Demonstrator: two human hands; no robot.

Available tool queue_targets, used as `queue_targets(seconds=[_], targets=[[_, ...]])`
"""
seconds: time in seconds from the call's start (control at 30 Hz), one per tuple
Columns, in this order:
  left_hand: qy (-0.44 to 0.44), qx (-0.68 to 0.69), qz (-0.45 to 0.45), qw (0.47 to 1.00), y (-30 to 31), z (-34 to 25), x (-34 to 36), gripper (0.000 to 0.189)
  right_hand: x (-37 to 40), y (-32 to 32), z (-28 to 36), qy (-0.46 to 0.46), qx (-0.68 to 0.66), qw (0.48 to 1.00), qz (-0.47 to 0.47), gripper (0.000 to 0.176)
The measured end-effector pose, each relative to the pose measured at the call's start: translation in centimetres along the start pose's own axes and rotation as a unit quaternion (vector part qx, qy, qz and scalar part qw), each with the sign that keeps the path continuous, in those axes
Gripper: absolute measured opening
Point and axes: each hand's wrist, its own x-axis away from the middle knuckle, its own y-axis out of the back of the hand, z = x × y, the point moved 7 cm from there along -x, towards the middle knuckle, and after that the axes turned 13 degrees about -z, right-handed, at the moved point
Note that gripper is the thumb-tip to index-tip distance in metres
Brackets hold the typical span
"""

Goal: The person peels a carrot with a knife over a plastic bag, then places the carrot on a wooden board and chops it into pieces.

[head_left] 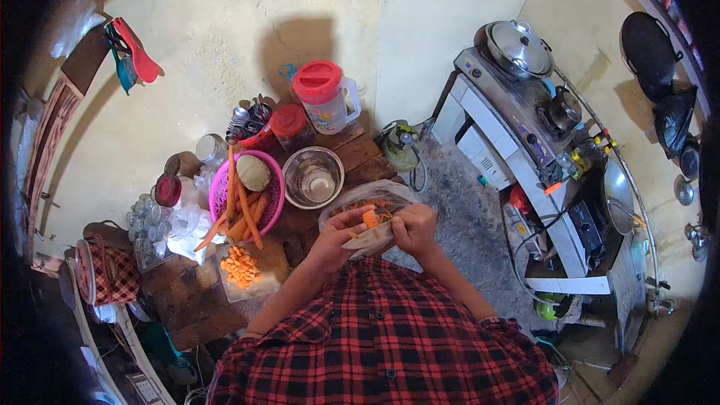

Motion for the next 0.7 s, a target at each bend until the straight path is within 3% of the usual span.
queue_targets(seconds=[0.4,0.7], targets=[[-0.023,-0.028,0.019,0.999,-0.4,0.2,0.4,0.038,1.1,-0.2,-1.3,-0.033,-0.019,0.999,-0.004,0.024],[0.004,-0.047,-0.025,0.999,0.3,1.0,0.0,0.039,0.7,-0.1,-0.3,-0.021,-0.033,0.999,-0.010,0.023]])
